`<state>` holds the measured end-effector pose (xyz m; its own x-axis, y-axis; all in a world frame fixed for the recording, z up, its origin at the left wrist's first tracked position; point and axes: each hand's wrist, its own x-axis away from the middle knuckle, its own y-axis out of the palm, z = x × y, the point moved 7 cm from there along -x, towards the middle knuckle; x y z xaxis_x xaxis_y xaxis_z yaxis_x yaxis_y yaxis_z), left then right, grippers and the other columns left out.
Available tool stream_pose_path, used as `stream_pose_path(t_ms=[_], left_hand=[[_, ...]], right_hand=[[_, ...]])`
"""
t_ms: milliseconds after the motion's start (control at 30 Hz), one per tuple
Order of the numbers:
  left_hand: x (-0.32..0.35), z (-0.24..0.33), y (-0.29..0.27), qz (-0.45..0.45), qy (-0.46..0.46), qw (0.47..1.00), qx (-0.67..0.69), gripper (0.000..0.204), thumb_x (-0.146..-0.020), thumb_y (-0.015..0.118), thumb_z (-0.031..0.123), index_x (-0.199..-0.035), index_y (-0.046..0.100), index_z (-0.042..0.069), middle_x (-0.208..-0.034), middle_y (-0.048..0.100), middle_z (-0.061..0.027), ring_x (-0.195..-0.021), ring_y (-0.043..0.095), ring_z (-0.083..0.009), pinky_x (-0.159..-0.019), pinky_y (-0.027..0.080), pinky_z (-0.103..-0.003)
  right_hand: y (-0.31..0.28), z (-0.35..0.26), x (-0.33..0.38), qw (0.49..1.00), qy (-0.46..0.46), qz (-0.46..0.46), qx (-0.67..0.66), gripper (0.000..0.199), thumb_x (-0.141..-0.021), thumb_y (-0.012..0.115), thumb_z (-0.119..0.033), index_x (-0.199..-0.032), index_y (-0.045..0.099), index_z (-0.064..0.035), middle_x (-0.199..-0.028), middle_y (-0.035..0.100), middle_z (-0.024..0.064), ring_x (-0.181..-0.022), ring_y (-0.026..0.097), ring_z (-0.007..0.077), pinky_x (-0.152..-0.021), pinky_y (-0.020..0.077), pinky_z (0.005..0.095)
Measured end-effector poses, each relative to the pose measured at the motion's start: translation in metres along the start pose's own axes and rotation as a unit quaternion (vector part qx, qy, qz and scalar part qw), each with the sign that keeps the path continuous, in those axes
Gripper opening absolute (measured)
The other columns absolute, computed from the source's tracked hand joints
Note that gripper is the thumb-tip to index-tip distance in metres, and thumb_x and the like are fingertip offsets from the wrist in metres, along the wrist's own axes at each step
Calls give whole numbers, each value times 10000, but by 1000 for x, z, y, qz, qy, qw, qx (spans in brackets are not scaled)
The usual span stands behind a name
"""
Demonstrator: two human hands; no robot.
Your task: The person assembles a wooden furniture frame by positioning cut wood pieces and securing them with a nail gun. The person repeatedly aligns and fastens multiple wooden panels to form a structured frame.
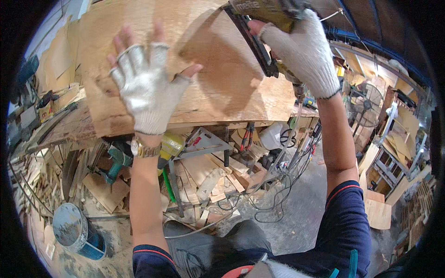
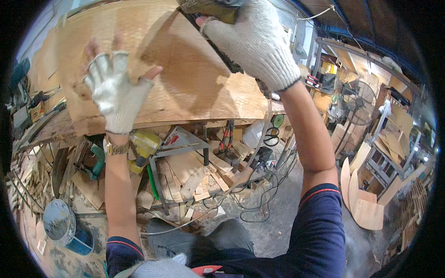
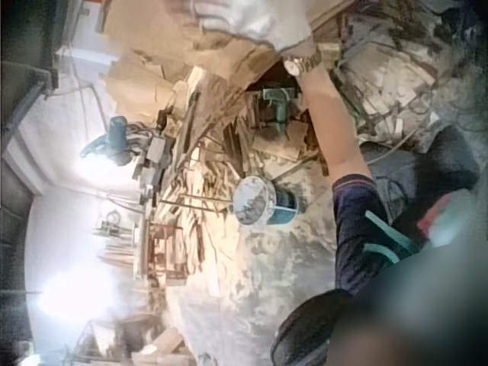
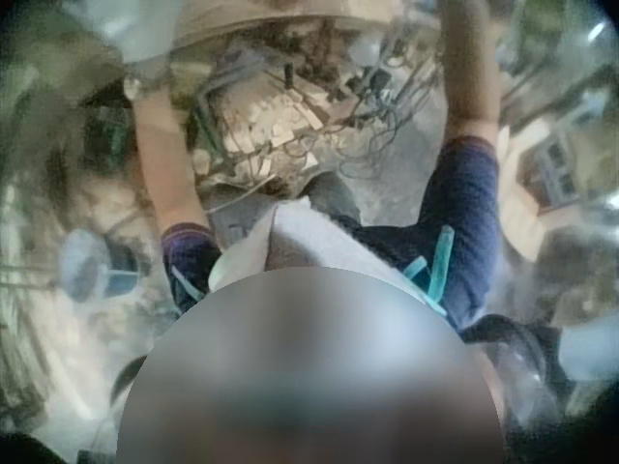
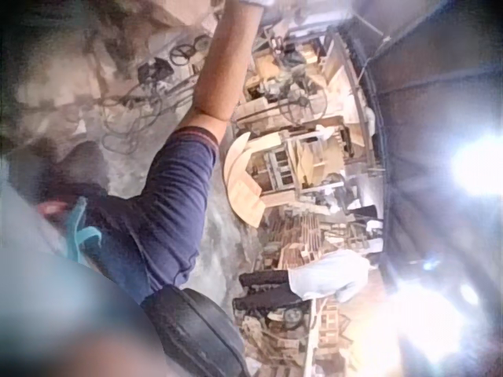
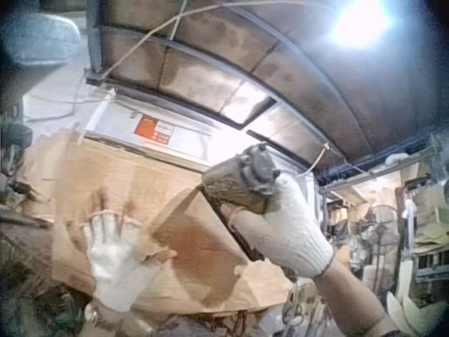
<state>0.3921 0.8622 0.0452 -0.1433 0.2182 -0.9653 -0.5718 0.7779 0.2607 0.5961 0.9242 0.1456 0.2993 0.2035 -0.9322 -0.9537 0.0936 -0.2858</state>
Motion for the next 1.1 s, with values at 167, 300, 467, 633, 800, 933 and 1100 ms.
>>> stream_pose_path(t_ms=[167,300,467,633,800,933,1100], left_hand=[[44,-80,-34,45,-81,994,-50,1202,-648,686,845,-1603,328,208,-1605,288,-305,-1466,302,-512,-1154,289,-653],[72,-115,-43,-21,-215,970,109,1211,-707,848,596,-1616,237,79,-1554,379,-290,-1404,424,-409,-1135,382,-496],[111,-156,-8,-159,-408,734,519,1067,-819,859,352,-1571,229,-69,-1459,519,-233,-1267,545,-222,-1084,423,-334],[121,-168,7,-177,-374,767,490,953,-841,836,396,-1495,363,-112,-1361,618,-196,-1181,610,-216,-1040,454,-332],[110,-158,-10,-167,-379,743,526,846,-868,820,363,-1476,424,-72,-1284,663,-176,-1164,608,-167,-993,476,-306],[111,-157,-11,-152,-366,758,519,812,-870,820,354,-1482,442,-22,-1266,674,-148,-1127,622,-159,-962,492,-302],[112,-159,-14,-94,-338,823,448,813,-827,850,402,-1418,487,-21,-1219,684,-183,-1077,675,-239,-924,512,-337]], right_hand=[[16,-32,-12,993,106,-27,-39,338,-824,744,-97,-1152,701,-26,-959,756,67,-798,678,129,-734,564,311],[38,-21,-41,991,2,-26,-133,337,-835,739,-122,-1160,705,-41,-924,741,65,-795,667,112,-712,559,306],[47,-70,-60,992,36,-113,-52,322,-845,710,-121,-1156,707,-40,-874,732,68,-705,647,111,-656,549,316],[57,-97,-61,994,-32,-94,-51,316,-858,692,-142,-1151,693,-24,-754,696,56,-585,609,88,-520,499,276],[66,-126,-71,984,27,-173,-45,293,-863,675,-145,-1120,686,-5,-672,641,56,-506,591,113,-483,488,283],[76,-129,-82,983,-37,-167,-59,300,-857,670,-144,-1125,701,-11,-735,674,59,-578,609,115,-559,513,299],[84,-149,-91,987,-98,-125,-41,335,-828,669,-149,-1130,712,-11,-854,722,73,-720,634,140,-705,539,326]])
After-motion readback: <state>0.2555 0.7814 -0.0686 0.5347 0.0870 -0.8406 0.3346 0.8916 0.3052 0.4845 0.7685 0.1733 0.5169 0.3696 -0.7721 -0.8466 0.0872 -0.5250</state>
